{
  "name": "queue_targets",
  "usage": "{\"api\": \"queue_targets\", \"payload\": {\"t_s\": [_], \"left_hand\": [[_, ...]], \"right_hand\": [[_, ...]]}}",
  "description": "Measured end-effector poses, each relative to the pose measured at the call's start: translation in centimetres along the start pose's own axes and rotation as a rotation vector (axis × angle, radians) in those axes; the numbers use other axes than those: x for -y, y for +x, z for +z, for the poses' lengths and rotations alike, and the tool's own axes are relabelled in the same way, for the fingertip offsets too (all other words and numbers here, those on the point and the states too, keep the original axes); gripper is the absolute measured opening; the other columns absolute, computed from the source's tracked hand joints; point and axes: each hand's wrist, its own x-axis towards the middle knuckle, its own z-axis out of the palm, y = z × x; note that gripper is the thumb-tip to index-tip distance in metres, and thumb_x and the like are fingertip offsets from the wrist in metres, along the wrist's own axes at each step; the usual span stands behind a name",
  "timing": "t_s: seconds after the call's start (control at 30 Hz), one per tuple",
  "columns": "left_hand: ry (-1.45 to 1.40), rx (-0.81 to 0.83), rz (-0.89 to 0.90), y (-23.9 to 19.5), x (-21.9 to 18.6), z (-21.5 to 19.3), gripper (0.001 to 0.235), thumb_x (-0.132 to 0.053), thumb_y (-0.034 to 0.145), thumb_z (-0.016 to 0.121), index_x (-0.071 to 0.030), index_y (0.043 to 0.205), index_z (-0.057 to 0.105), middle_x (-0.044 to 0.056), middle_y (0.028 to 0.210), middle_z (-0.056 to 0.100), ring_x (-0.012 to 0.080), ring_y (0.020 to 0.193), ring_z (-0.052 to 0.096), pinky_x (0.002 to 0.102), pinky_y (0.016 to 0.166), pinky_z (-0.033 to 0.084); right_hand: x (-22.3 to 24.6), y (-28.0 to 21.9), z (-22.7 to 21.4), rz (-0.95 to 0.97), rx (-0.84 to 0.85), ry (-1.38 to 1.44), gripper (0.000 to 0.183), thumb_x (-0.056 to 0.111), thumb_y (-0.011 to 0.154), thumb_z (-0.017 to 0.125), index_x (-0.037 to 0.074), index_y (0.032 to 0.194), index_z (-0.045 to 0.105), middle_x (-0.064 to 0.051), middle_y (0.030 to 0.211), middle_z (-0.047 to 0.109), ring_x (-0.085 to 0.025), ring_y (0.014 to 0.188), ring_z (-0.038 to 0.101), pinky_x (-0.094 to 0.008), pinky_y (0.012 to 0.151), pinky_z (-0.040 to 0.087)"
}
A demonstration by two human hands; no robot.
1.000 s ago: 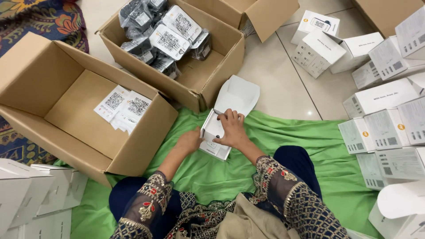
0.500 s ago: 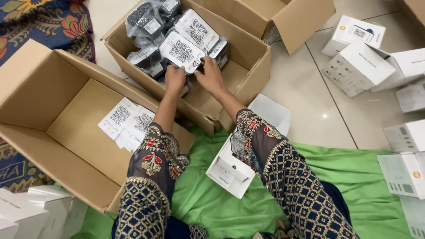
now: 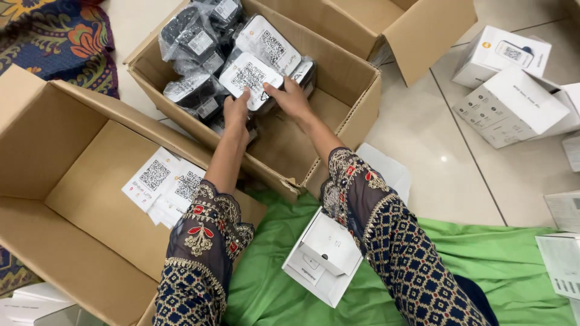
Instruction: The person packs electronic devices and QR code labels into small white boxes and places them in a shipping carton.
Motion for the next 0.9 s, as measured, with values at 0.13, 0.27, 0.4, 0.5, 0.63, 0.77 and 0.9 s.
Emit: {"api": "queue_targets", "payload": {"t_s": [0.13,0.27,0.4,0.5,0.63,0.77,0.9], "left_hand": [[-0.048,0.074,0.147,-8.4,-5.0,1.4,0.046,-0.008,0.088,0.069,-0.002,0.131,0.054,0.011,0.118,0.072,0.0189,0.1,0.071,0.034,0.088,0.057],[0.189,0.308,0.488,-19.2,-9.8,2.7,0.053,-0.013,0.09,0.071,-0.002,0.138,0.05,0.008,0.123,0.068,0.0162,0.111,0.065,0.032,0.095,0.052],[0.338,0.337,0.46,-30.8,-13.4,3.6,0.037,-0.034,0.104,0.063,-0.003,0.124,0.067,0.004,0.105,0.07,0.0142,0.096,0.06,0.029,0.086,0.05],[0.118,0.436,0.446,-38.3,-15.5,3.5,0.047,-0.04,0.109,0.048,-0.001,0.104,0.074,0.0,0.1,0.074,0.0105,0.095,0.066,0.026,0.089,0.05],[0.427,0.258,0.558,-42.7,-10.7,2.0,0.044,-0.035,0.109,0.05,0.002,0.095,0.068,0.006,0.077,0.065,0.0121,0.074,0.056,0.033,0.07,0.048],[0.481,0.276,0.488,-46.8,-9.0,0.2,0.041,-0.033,0.111,0.05,0.003,0.097,0.065,0.015,0.076,0.062,0.0181,0.07,0.054,0.038,0.067,0.048],[0.679,0.309,0.553,-48.7,-5.9,-2.8,0.035,-0.027,0.103,0.049,0.0,0.112,0.07,0.022,0.093,0.071,0.0375,0.089,0.067,0.044,0.079,0.051]], "right_hand": [[0.3,-3.9,-0.9,-0.073,-0.109,0.159,0.058,0.031,0.091,0.075,0.003,0.138,0.058,-0.013,0.132,0.068,-0.02,0.118,0.064,-0.031,0.1,0.049],[3.3,-12.8,-3.6,-0.207,-0.165,0.108,0.047,0.018,0.087,0.078,0.001,0.126,0.059,-0.008,0.121,0.061,-0.017,0.11,0.064,-0.032,0.091,0.055],[6.2,-24.6,-5.2,-0.186,-0.156,0.149,0.036,0.024,0.102,0.067,0.003,0.13,0.061,-0.007,0.116,0.067,-0.014,0.102,0.063,-0.03,0.089,0.054],[7.6,-31.9,-5.0,-0.231,-0.181,0.038,0.047,0.026,0.105,0.06,0.004,0.146,0.055,-0.007,0.117,0.063,-0.017,0.096,0.057,-0.03,0.088,0.05],[9.8,-39.1,-3.4,-0.545,-0.212,-0.014,0.038,0.027,0.117,0.047,-0.001,0.139,0.058,-0.011,0.132,0.064,-0.021,0.124,0.058,-0.035,0.114,0.039],[11.1,-43.4,-2.8,-0.42,-0.213,0.039,0.034,0.028,0.111,0.052,-0.001,0.123,0.067,-0.011,0.119,0.069,-0.019,0.109,0.065,-0.031,0.098,0.049],[6.9,-45.4,-1.8,-0.344,0.033,0.034,0.024,0.018,0.106,0.059,-0.002,0.116,0.069,-0.011,0.107,0.07,-0.018,0.1,0.066,-0.031,0.094,0.052]]}}
